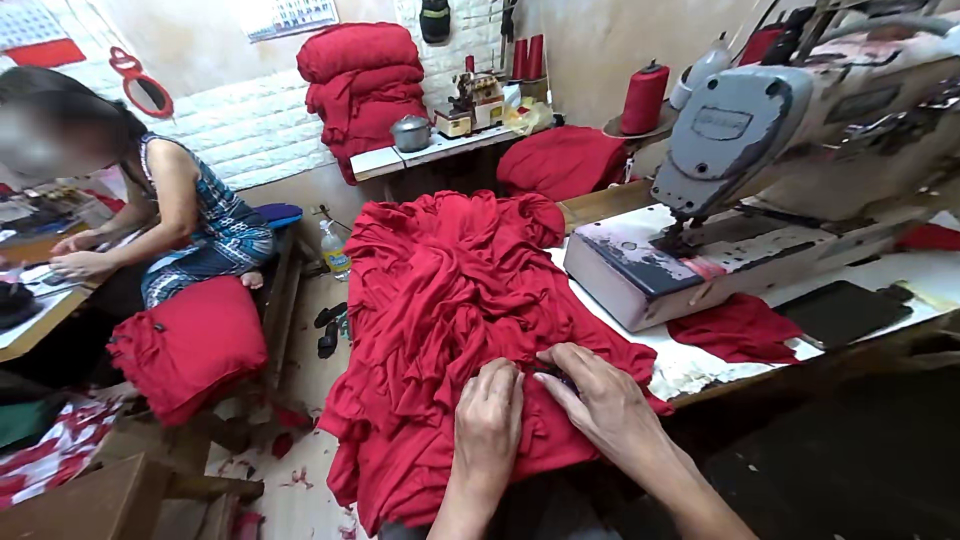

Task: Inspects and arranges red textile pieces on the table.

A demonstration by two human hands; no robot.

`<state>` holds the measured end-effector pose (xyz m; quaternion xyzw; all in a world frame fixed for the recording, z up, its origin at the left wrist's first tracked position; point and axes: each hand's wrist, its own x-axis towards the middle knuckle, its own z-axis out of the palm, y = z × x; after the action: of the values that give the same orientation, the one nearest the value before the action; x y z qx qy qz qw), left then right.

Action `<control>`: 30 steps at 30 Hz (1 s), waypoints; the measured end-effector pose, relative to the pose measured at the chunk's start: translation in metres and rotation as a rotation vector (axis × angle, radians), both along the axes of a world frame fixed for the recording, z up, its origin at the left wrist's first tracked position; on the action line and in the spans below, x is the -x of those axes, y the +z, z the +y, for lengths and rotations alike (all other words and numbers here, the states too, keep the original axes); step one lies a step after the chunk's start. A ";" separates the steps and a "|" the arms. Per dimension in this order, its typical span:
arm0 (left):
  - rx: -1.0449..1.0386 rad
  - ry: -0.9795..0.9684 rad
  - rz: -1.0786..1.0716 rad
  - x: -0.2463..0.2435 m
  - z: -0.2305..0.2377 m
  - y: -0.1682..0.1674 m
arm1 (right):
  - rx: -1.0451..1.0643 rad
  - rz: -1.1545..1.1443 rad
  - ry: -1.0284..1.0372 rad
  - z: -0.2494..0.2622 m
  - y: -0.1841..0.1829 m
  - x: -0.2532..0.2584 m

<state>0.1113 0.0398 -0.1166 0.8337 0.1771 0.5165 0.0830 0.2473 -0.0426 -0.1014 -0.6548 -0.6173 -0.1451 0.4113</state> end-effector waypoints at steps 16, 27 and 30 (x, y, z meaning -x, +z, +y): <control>0.013 0.063 0.049 -0.002 -0.003 0.001 | 0.024 0.199 -0.070 -0.005 -0.012 -0.021; 0.031 0.048 0.022 -0.002 -0.002 0.000 | 0.002 0.314 0.054 0.012 -0.008 -0.012; 0.011 0.042 0.025 -0.002 -0.002 -0.001 | -0.064 0.309 0.062 0.015 -0.013 -0.013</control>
<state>0.1137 0.0380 -0.1179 0.8356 0.1985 0.5068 0.0747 0.2601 -0.0277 -0.1139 -0.6364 -0.5617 -0.0494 0.5263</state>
